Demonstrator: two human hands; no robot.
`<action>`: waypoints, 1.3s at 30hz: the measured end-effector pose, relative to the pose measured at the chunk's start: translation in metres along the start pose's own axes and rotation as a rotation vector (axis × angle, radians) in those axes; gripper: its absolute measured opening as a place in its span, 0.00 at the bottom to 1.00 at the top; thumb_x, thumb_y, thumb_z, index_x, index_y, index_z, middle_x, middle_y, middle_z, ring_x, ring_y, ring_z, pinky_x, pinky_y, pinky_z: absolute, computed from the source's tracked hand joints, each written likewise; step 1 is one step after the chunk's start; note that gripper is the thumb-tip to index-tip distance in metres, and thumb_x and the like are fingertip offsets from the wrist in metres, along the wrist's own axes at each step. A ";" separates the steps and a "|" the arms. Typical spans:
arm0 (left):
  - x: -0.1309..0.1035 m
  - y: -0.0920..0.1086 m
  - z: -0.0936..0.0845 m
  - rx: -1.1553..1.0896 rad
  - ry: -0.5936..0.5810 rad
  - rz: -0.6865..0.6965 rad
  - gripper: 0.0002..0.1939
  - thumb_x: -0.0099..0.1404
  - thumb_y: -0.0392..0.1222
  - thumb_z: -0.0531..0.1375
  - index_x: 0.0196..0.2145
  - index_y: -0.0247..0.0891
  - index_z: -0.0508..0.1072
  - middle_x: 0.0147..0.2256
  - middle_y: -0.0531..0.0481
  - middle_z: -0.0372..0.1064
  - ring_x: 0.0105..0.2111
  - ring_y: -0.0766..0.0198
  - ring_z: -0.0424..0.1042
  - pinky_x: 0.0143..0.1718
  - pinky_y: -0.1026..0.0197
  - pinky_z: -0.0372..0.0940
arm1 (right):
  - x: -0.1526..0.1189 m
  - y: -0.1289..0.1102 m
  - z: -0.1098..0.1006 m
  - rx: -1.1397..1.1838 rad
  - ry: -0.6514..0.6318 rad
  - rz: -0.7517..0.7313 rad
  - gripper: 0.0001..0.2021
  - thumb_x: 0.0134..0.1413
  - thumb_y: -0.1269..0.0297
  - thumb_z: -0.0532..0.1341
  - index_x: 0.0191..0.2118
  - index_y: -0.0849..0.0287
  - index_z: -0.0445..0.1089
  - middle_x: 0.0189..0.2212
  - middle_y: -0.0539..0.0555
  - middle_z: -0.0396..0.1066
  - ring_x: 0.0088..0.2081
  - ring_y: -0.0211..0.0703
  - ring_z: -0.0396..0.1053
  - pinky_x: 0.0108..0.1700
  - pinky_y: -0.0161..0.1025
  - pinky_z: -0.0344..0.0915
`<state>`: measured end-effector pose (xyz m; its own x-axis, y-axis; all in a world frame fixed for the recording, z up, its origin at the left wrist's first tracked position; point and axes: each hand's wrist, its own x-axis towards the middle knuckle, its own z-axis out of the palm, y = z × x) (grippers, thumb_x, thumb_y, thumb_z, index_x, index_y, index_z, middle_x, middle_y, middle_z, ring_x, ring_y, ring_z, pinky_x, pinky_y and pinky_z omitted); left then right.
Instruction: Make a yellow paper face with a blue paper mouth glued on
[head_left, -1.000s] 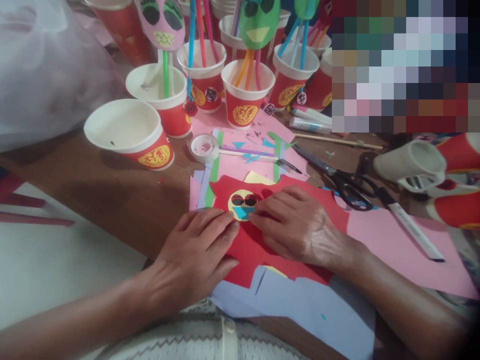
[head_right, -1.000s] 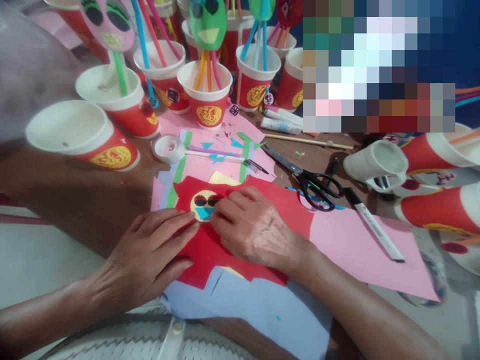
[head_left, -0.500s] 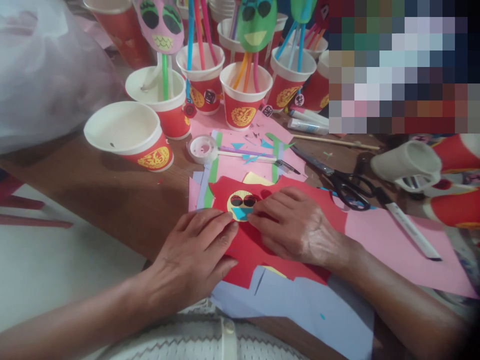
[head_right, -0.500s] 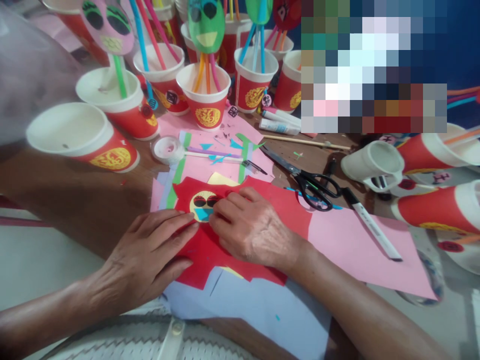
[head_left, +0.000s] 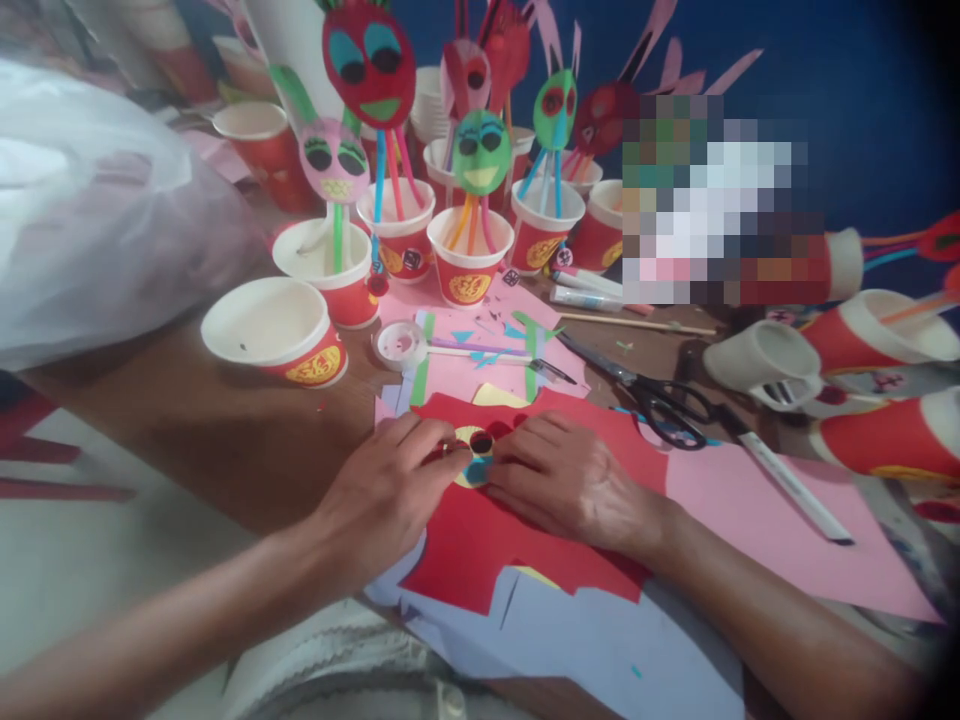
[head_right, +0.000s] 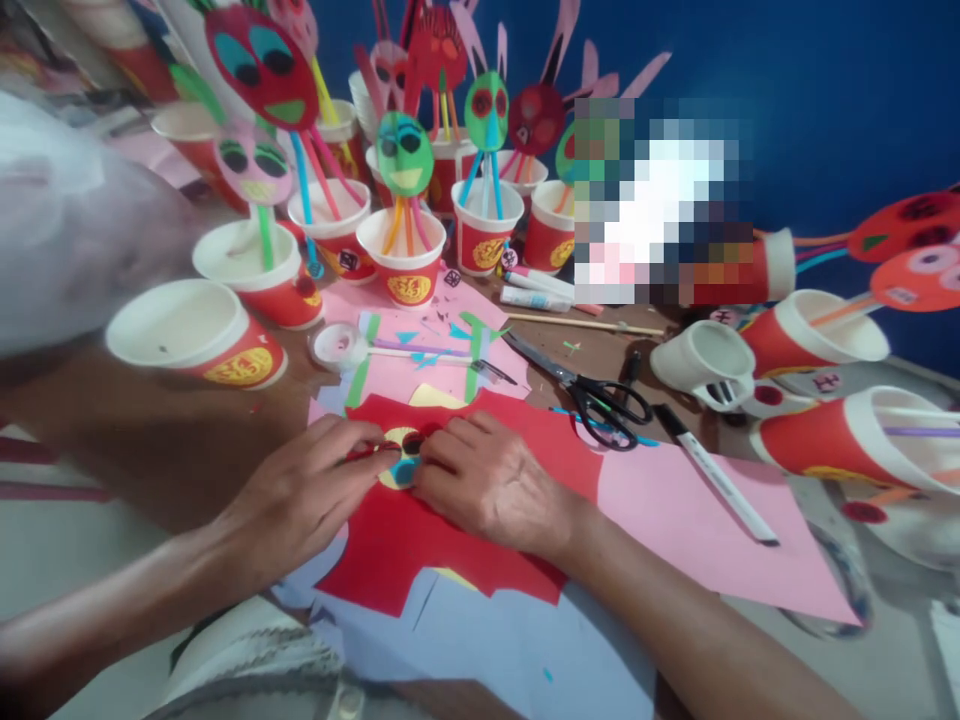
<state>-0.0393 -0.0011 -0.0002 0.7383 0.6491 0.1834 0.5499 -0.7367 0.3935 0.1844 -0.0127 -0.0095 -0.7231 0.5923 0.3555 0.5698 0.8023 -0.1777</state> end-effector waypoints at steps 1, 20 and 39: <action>0.003 0.000 0.001 -0.011 -0.025 -0.008 0.18 0.60 0.25 0.50 0.45 0.35 0.70 0.39 0.45 0.65 0.38 0.59 0.63 0.37 0.58 0.62 | 0.000 0.000 0.001 0.012 0.010 0.005 0.08 0.57 0.67 0.58 0.30 0.59 0.72 0.28 0.53 0.71 0.31 0.40 0.64 0.33 0.39 0.57; 0.016 -0.003 -0.017 -0.249 0.025 -0.087 0.15 0.63 0.29 0.50 0.44 0.38 0.71 0.39 0.45 0.67 0.40 0.61 0.66 0.44 0.58 0.62 | 0.006 -0.004 -0.001 0.296 0.138 0.146 0.06 0.57 0.68 0.57 0.33 0.60 0.72 0.27 0.53 0.71 0.30 0.39 0.64 0.33 0.38 0.58; 0.077 0.019 -0.023 -1.326 0.041 -0.817 0.10 0.51 0.43 0.62 0.22 0.35 0.66 0.17 0.55 0.63 0.19 0.71 0.59 0.22 0.67 0.53 | 0.020 -0.002 -0.026 1.115 0.367 0.954 0.11 0.52 0.57 0.60 0.27 0.59 0.66 0.22 0.47 0.62 0.26 0.34 0.57 0.30 0.32 0.58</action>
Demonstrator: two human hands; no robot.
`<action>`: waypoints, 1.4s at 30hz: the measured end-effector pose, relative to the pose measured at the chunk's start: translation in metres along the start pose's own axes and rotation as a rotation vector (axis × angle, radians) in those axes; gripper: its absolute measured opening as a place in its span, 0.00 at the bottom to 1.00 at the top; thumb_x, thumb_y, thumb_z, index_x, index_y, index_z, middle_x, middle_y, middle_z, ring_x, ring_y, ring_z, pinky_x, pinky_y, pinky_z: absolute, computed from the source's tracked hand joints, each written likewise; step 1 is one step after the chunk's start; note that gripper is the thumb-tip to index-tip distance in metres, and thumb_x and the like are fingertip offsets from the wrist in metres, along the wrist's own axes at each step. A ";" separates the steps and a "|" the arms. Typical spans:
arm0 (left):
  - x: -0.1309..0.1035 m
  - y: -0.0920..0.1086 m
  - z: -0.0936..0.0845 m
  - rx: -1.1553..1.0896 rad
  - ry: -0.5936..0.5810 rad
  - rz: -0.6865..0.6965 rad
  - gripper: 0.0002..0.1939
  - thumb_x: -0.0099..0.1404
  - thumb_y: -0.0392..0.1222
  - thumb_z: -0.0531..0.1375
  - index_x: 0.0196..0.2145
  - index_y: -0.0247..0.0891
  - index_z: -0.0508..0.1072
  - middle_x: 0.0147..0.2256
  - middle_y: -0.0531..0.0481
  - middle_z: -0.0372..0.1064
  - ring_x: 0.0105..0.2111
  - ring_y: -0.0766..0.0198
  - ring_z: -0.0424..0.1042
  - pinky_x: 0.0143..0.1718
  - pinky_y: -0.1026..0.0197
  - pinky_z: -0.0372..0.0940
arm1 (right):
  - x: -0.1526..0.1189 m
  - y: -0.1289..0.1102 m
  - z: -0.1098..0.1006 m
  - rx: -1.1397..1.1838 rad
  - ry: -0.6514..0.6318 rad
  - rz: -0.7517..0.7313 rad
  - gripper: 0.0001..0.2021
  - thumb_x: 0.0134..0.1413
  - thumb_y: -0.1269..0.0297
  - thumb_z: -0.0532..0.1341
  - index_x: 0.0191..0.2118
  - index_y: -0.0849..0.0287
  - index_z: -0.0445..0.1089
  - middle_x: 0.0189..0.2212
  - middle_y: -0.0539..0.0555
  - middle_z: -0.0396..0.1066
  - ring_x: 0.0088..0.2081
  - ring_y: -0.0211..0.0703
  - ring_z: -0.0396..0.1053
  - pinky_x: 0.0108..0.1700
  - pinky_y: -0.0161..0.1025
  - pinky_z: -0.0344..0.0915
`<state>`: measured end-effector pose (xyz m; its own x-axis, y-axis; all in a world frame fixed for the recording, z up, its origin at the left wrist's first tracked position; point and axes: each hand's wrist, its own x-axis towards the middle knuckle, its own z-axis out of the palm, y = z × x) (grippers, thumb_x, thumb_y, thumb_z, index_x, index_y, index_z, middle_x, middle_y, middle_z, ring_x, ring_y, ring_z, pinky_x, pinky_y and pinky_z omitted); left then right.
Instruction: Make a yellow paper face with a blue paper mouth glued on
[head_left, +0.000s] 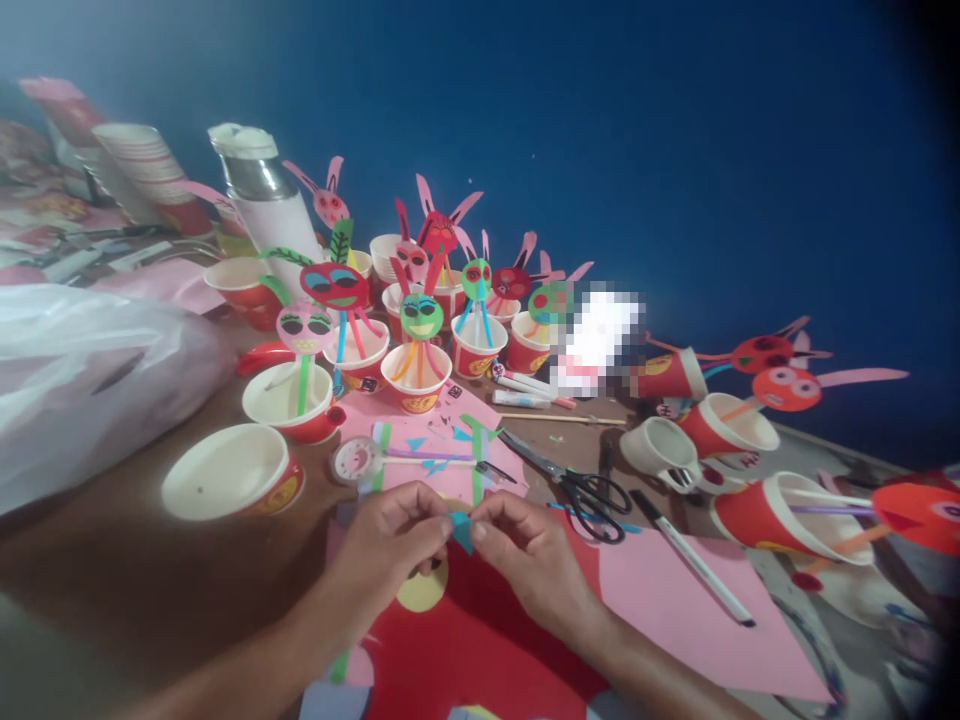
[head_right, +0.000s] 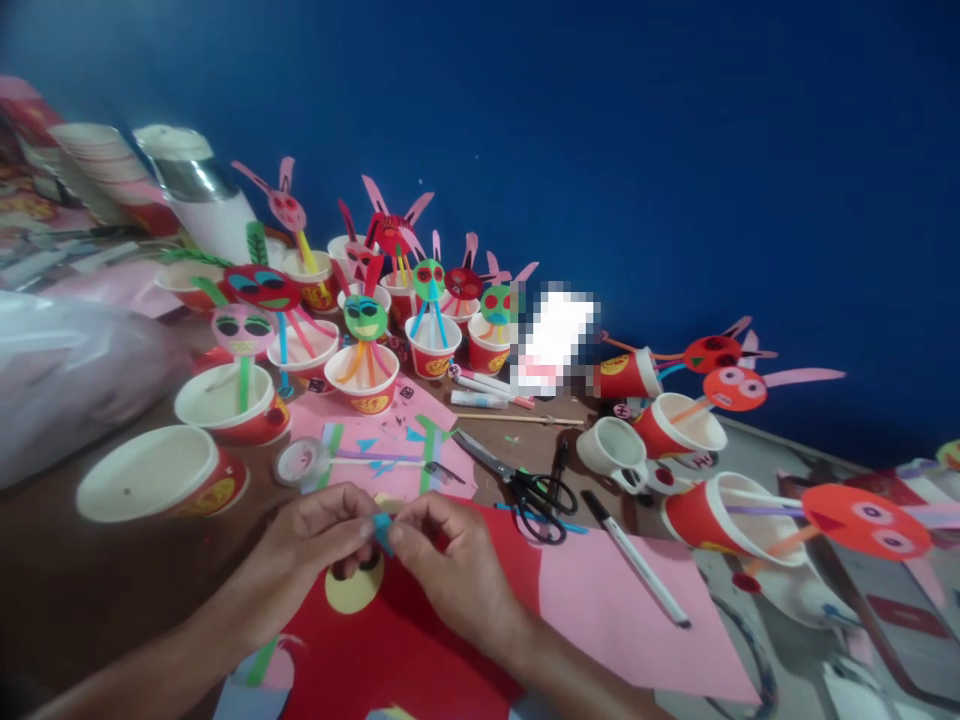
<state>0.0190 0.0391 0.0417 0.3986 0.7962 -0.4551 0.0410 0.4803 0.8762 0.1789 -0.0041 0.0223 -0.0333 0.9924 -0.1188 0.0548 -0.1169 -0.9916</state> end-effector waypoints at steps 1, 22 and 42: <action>0.000 -0.002 0.000 -0.033 -0.004 0.009 0.10 0.52 0.42 0.62 0.23 0.35 0.66 0.17 0.55 0.63 0.19 0.71 0.59 0.22 0.68 0.53 | 0.000 -0.001 0.000 -0.021 0.016 0.008 0.12 0.54 0.58 0.59 0.25 0.59 0.65 0.21 0.47 0.61 0.26 0.34 0.57 0.29 0.32 0.57; 0.012 -0.012 0.005 -0.265 -0.167 -0.020 0.05 0.57 0.39 0.60 0.30 0.34 0.71 0.23 0.54 0.63 0.22 0.71 0.61 0.24 0.67 0.56 | 0.014 -0.003 -0.006 0.109 0.016 0.085 0.16 0.54 0.54 0.58 0.22 0.59 0.62 0.19 0.46 0.59 0.23 0.34 0.56 0.28 0.32 0.55; 0.017 -0.007 0.003 -0.243 -0.005 0.016 0.09 0.56 0.43 0.62 0.26 0.36 0.67 0.18 0.57 0.62 0.18 0.72 0.59 0.21 0.68 0.55 | 0.017 -0.007 -0.022 0.164 -0.110 0.198 0.18 0.54 0.50 0.57 0.27 0.61 0.69 0.18 0.46 0.63 0.20 0.31 0.59 0.25 0.30 0.56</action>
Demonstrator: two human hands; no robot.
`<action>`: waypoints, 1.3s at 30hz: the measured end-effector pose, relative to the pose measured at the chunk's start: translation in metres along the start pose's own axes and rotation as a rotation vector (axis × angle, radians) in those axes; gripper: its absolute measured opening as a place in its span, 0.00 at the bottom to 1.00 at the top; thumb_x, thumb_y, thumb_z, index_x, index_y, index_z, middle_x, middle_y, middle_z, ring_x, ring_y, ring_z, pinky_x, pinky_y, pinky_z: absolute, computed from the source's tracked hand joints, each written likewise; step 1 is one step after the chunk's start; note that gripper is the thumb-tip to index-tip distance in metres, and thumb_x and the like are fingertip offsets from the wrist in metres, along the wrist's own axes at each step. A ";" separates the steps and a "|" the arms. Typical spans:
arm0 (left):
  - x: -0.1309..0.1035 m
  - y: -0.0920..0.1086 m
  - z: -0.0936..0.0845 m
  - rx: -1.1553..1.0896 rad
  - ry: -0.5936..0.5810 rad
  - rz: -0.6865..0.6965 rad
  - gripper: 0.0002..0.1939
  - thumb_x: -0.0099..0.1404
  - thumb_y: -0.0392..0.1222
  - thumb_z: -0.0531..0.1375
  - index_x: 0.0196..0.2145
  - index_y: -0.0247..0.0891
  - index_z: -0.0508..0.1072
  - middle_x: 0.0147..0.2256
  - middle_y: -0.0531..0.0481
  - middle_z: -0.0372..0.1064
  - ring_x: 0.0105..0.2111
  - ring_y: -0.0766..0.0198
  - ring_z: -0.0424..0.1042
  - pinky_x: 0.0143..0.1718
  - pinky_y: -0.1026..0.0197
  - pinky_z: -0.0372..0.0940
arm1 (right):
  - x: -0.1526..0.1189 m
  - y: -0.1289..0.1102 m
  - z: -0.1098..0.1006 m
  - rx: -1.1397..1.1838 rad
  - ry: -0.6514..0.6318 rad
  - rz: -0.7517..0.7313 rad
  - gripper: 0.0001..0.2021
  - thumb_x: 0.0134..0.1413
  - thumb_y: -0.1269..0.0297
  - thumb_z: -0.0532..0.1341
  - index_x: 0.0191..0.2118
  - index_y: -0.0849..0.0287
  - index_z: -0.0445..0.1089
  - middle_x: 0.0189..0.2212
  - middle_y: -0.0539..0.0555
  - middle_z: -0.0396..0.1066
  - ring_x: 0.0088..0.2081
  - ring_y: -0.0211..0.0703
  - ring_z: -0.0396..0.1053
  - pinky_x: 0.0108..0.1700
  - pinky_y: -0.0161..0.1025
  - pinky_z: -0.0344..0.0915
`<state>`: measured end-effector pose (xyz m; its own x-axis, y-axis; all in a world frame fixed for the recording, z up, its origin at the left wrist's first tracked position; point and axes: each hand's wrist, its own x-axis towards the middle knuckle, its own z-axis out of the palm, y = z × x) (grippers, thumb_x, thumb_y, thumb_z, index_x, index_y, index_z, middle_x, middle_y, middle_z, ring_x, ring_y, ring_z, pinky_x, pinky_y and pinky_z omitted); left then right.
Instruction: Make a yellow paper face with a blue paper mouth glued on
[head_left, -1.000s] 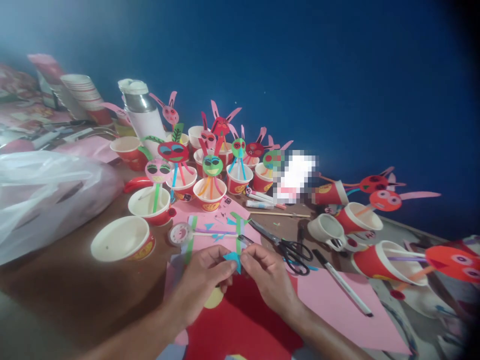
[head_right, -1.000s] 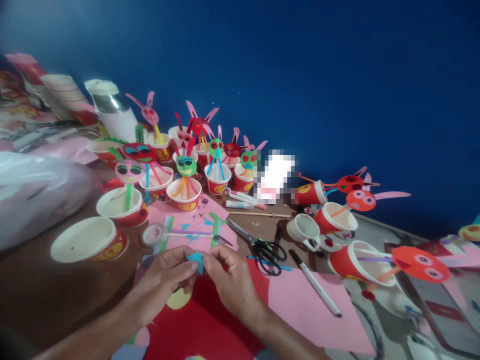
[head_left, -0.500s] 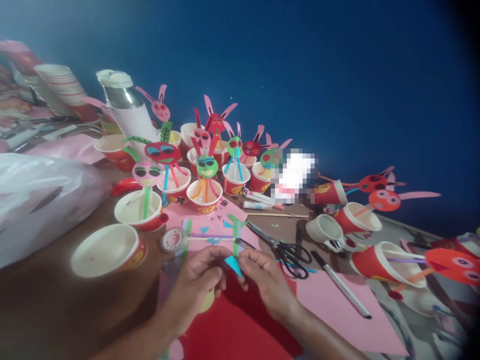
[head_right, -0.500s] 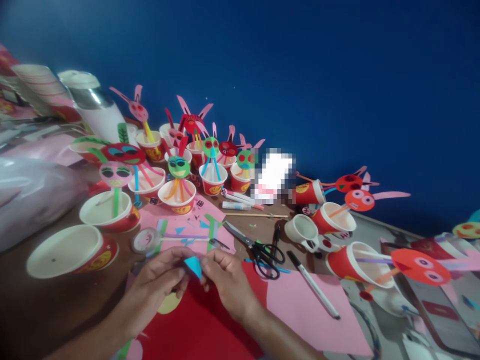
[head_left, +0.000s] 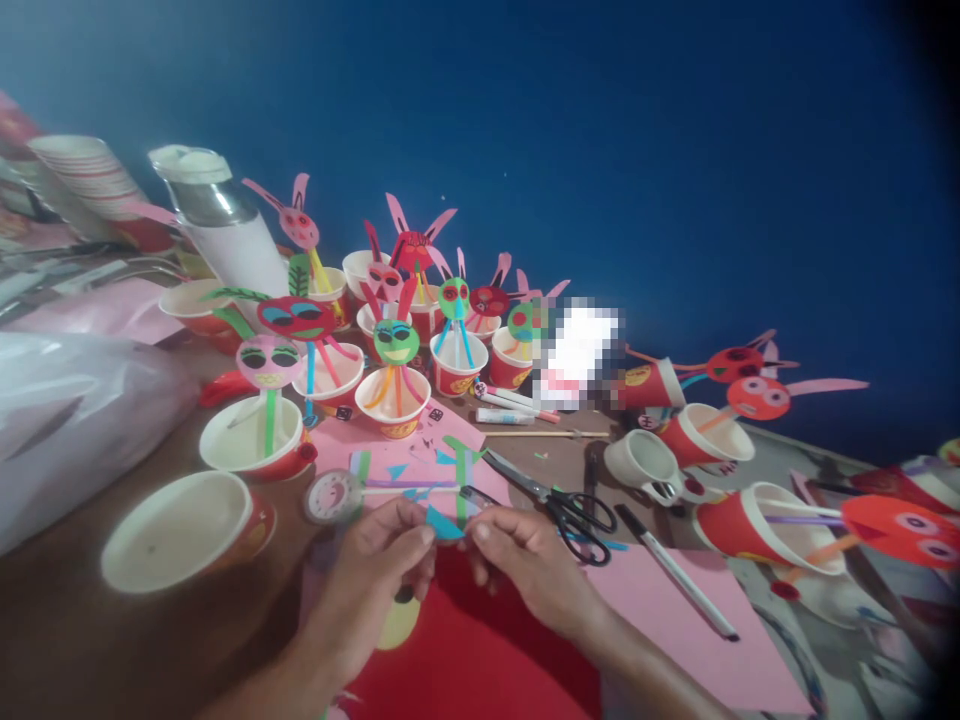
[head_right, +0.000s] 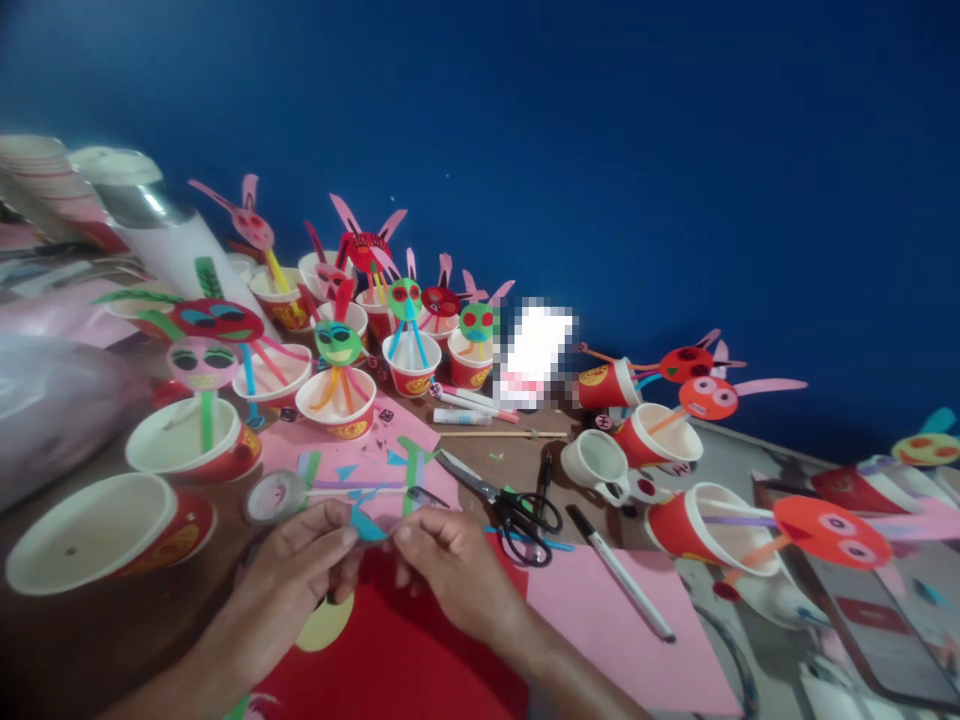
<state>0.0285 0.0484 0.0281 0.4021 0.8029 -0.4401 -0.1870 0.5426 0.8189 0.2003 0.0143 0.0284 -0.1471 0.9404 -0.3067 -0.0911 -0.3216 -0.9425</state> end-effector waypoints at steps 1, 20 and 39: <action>0.001 0.000 -0.001 -0.039 0.015 -0.022 0.09 0.56 0.42 0.62 0.26 0.37 0.66 0.17 0.58 0.61 0.18 0.72 0.59 0.20 0.68 0.55 | -0.002 -0.006 -0.007 -0.048 0.012 -0.015 0.15 0.54 0.53 0.58 0.30 0.61 0.70 0.18 0.46 0.64 0.21 0.32 0.59 0.27 0.30 0.57; -0.012 0.002 -0.004 -0.211 0.012 -0.027 0.09 0.52 0.38 0.66 0.27 0.38 0.67 0.18 0.58 0.61 0.20 0.73 0.59 0.20 0.71 0.57 | -0.082 -0.001 -0.119 -1.678 0.729 -0.077 0.10 0.57 0.61 0.55 0.36 0.53 0.74 0.32 0.50 0.77 0.29 0.45 0.74 0.24 0.35 0.61; -0.018 0.015 0.008 -0.326 -0.030 -0.058 0.07 0.54 0.35 0.62 0.23 0.36 0.66 0.20 0.56 0.62 0.20 0.72 0.59 0.20 0.68 0.57 | -0.041 0.004 -0.093 -1.751 0.275 -0.283 0.15 0.56 0.66 0.54 0.49 0.57 0.67 0.34 0.56 0.73 0.38 0.52 0.72 0.37 0.46 0.68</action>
<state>0.0258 0.0404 0.0511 0.4458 0.7632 -0.4677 -0.4383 0.6417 0.6294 0.2979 -0.0150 0.0243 -0.1459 0.9887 0.0337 0.9878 0.1437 0.0607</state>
